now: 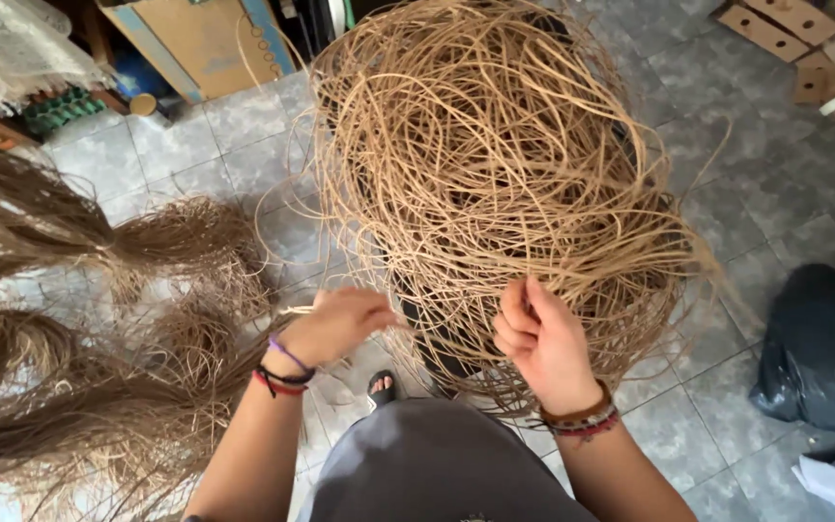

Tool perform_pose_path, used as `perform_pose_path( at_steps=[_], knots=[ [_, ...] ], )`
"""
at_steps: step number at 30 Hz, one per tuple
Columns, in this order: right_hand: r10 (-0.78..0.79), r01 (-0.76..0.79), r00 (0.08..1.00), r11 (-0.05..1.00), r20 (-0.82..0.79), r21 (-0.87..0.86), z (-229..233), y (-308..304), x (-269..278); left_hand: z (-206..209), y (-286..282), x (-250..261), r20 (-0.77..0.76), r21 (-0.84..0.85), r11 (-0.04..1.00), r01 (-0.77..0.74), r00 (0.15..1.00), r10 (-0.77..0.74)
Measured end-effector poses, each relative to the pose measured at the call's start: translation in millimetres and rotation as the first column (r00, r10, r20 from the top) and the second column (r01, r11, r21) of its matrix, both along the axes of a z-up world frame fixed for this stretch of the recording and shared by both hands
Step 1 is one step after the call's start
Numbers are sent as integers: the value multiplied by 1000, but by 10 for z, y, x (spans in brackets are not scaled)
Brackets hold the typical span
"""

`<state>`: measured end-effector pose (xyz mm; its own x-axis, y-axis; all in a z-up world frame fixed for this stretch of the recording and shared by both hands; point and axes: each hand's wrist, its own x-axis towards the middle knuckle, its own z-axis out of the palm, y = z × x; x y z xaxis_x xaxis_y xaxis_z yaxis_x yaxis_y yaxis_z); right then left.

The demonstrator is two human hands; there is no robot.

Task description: Tying dried fibers onto a circular metal frame to create a decorative object

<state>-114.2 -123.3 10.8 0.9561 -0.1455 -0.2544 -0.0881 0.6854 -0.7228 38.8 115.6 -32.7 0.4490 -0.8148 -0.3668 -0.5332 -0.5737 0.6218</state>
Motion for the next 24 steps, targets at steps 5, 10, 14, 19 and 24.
perform_pose_path(
  at_steps=[5,10,14,19,24],
  knots=[
    [-21,42,997,962,-80,270,-283,-10,-48,-84,320,-93,-89,-13,999,-37,995,36],
    [-127,204,970,888,-207,411,-466,256,-72,-200,469,-248,158,88,954,-286,950,270],
    [-191,272,960,806,-204,525,-691,487,-181,-408,492,-397,325,-84,855,-511,797,508],
    [-61,156,978,850,-200,503,-631,724,-204,14,179,-596,250,-293,690,-661,644,723],
    [162,-169,985,963,-53,-207,-561,701,-156,423,-56,-876,-71,-568,632,-527,796,601]
  ],
)
